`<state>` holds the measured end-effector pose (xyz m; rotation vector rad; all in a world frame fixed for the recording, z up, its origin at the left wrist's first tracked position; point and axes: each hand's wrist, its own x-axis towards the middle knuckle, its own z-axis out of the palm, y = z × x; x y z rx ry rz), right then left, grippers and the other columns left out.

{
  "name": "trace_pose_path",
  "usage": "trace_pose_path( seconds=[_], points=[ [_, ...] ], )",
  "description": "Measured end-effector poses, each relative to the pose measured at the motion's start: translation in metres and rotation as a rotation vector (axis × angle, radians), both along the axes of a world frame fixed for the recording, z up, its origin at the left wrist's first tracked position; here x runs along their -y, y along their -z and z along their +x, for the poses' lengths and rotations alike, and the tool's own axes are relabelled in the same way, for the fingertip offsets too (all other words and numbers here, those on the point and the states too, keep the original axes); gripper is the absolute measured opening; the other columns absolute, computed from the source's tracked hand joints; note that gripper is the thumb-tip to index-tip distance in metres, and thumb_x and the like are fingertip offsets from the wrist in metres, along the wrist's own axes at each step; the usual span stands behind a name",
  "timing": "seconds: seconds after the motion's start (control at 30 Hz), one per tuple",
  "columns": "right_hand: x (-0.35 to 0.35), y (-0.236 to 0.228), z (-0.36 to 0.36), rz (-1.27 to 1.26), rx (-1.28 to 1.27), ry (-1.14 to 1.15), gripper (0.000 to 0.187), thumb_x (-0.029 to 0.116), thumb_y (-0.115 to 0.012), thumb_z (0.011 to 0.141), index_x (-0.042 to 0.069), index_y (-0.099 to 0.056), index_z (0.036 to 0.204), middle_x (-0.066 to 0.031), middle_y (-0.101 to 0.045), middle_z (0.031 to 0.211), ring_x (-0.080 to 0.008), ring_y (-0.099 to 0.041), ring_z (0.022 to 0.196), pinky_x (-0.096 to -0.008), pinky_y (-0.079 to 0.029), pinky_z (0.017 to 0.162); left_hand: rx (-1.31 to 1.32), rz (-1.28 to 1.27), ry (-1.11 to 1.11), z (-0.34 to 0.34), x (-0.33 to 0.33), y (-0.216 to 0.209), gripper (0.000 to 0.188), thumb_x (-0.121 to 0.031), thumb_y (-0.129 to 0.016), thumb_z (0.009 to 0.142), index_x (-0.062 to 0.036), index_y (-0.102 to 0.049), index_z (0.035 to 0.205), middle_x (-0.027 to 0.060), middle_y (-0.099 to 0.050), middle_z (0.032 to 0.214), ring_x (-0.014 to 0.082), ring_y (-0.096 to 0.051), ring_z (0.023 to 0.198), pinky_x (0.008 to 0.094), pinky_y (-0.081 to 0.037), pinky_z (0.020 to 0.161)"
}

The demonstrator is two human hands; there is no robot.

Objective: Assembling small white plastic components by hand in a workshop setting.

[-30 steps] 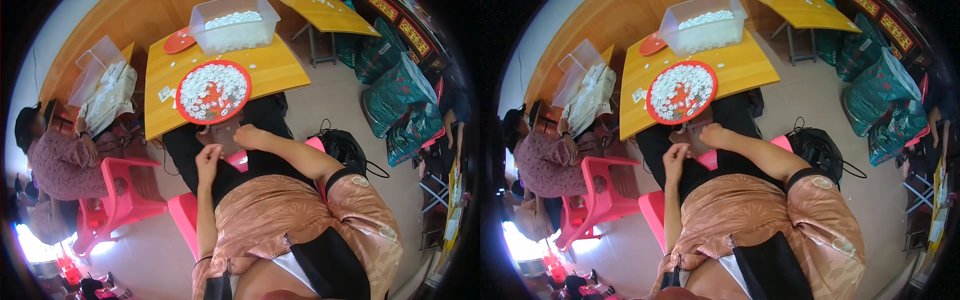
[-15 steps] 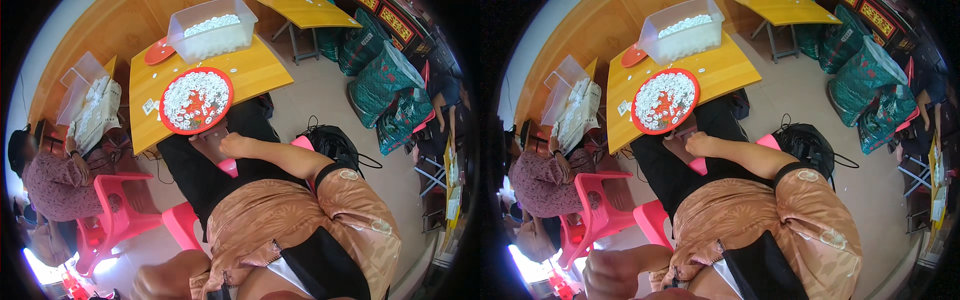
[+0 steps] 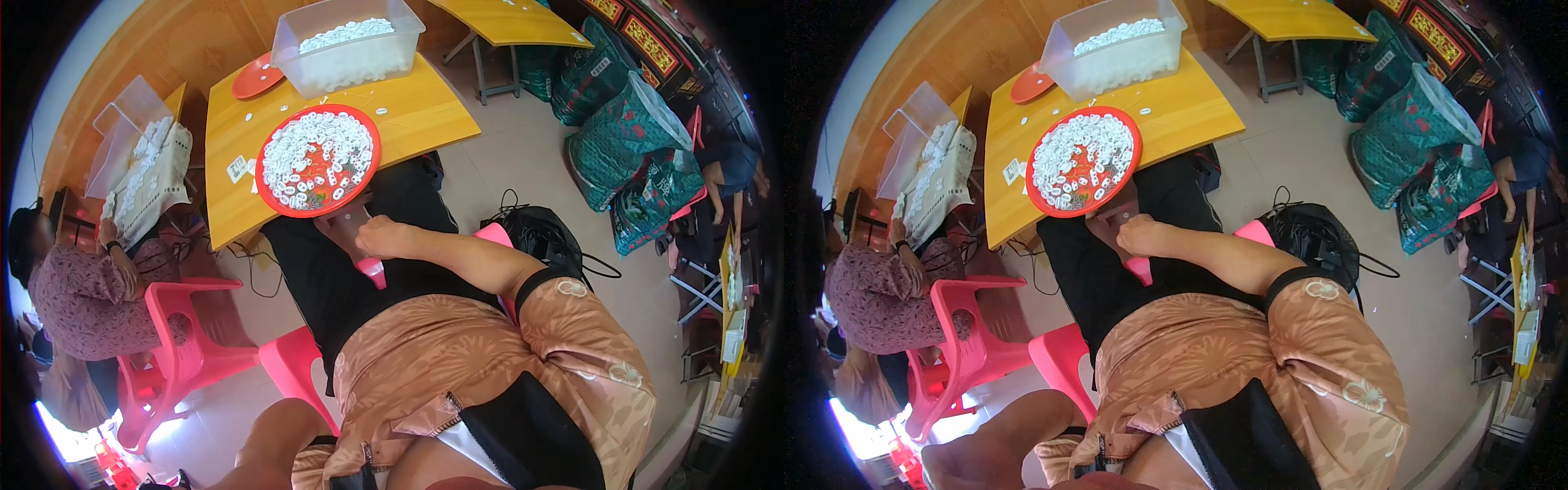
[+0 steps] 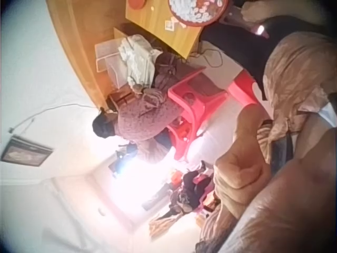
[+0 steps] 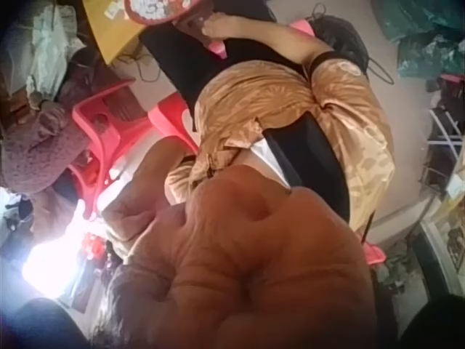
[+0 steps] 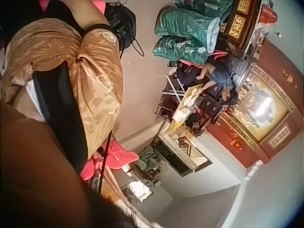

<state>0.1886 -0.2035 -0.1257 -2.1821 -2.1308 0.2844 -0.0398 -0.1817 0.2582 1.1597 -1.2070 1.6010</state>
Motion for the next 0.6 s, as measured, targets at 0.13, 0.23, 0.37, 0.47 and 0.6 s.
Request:
trace_pose_path(
  seconds=[0.13, 0.23, 0.37, 0.47, 0.6],
  points=[
    [0.006, -0.003, 0.000, -0.021, -0.008, 0.026, 0.018, 0.017, -0.066, 0.085, 0.001, -0.074, 0.080, -0.0211, -0.074, 0.080, -0.0393, -0.076, 0.078, -0.0501, -0.061, 0.065, -0.182, -0.042, -0.129, -0.017, 0.004, 0.007, 0.031, 0.006, -0.056, 0.085, -0.0163, -0.046, 0.065, -0.0067, -0.048, 0.051, 0.0078, -0.055, 0.043, 0.0256, -0.032, 0.042],
    [0.003, -0.003, -0.001, -0.014, -0.005, 0.010, 0.018, 0.016, -0.066, 0.085, 0.001, -0.074, 0.080, -0.0209, -0.073, 0.079, -0.0389, -0.076, 0.077, -0.0502, -0.061, 0.065, -0.126, 0.264, 0.068, 0.005, -0.021, 0.035, 0.066, -0.036, -0.081, 0.085, -0.0110, -0.054, 0.139, -0.0045, -0.068, 0.101, 0.0182, -0.067, 0.085, 0.0454, -0.049, 0.093],
    [0.008, -0.003, 0.002, -0.001, -0.030, 0.025, 0.017, 0.015, -0.065, 0.084, 0.001, -0.074, 0.079, -0.0212, -0.073, 0.079, -0.0389, -0.076, 0.077, -0.0503, -0.061, 0.065, 0.282, 0.633, -1.855, 0.016, -0.006, 0.060, 0.022, -0.027, -0.055, 0.101, -0.0095, -0.059, 0.112, 0.0041, -0.067, 0.104, 0.0211, -0.064, 0.085, 0.0427, -0.052, 0.082],
    [-0.002, 0.004, 0.002, -0.018, -0.022, 0.002, 0.017, 0.014, -0.065, 0.084, 0.000, -0.074, 0.080, -0.0214, -0.073, 0.079, -0.0391, -0.076, 0.078, -0.0496, -0.061, 0.066, 0.506, 0.741, -2.849, 0.024, 0.005, 0.069, 0.028, -0.023, -0.041, 0.109, -0.0087, -0.062, 0.098, 0.0084, -0.067, 0.106, 0.0225, -0.062, 0.084, 0.0414, -0.053, 0.077],
    [0.005, 0.009, 0.013, -0.030, -0.025, 0.035, 0.018, 0.013, -0.064, 0.085, 0.000, -0.074, 0.080, -0.0221, -0.073, 0.079, -0.0396, -0.076, 0.078, -0.0491, -0.061, 0.067, 0.582, 0.690, -2.961, 0.044, 0.013, 0.088, 0.025, -0.022, -0.044, 0.108, -0.0081, -0.063, 0.100, 0.0085, -0.068, 0.106, 0.0220, -0.063, 0.085, 0.0405, -0.053, 0.077]
  ],
)
